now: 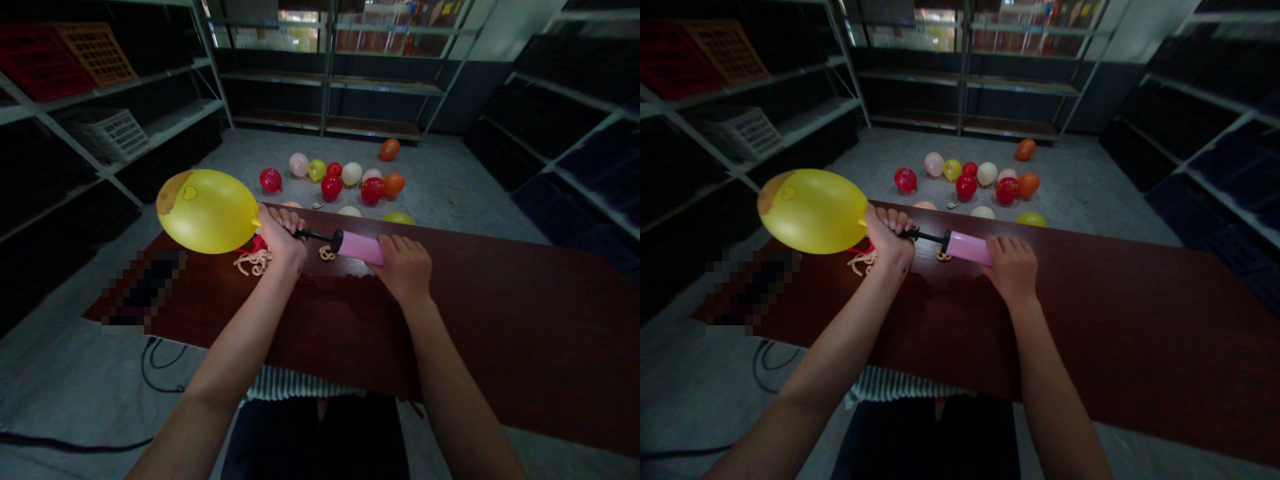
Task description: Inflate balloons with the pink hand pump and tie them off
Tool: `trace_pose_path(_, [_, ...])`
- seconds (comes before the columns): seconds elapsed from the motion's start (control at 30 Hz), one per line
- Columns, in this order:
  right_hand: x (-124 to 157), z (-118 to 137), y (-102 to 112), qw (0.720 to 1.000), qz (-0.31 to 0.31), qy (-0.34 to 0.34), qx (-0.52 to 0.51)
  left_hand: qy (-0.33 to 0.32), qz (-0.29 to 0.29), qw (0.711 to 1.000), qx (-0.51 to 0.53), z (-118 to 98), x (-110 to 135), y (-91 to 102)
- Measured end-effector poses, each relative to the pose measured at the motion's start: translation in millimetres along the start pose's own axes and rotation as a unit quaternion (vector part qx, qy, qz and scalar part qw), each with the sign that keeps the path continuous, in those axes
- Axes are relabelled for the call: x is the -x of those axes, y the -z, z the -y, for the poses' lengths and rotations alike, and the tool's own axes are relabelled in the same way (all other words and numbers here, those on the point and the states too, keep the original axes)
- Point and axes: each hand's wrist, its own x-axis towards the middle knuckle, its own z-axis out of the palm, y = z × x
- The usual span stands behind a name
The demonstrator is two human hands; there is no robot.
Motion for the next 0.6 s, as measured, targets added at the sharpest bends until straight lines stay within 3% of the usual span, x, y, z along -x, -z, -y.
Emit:
trace_pose_path(0.13, [-6.4, 24.8, -4.2, 0.999, -0.008, 0.008, -0.041, 0.0, 0.011, 1.0, -0.012, 11.7, 12.9, -1.8])
trace_pose_path(0.27, [-8.3, 33.1, -7.1, 0.998, -0.026, 0.006, -0.05, -0.007, 0.019, 1.0, -0.016, 9.6, 14.9, -3.8])
trace_pose_path(0.47, [-8.4, 24.8, -4.4, 0.999, -0.022, 0.01, -0.041, 0.011, 0.016, 1.0, -0.019, 0.5, 8.3, -3.3])
trace_pose_path(0.6, [-4.3, 6.1, -3.4, 1.0, 0.002, 0.008, -0.008, 0.001, 0.005, 1.0, -0.016, -7.7, 1.0, -2.4])
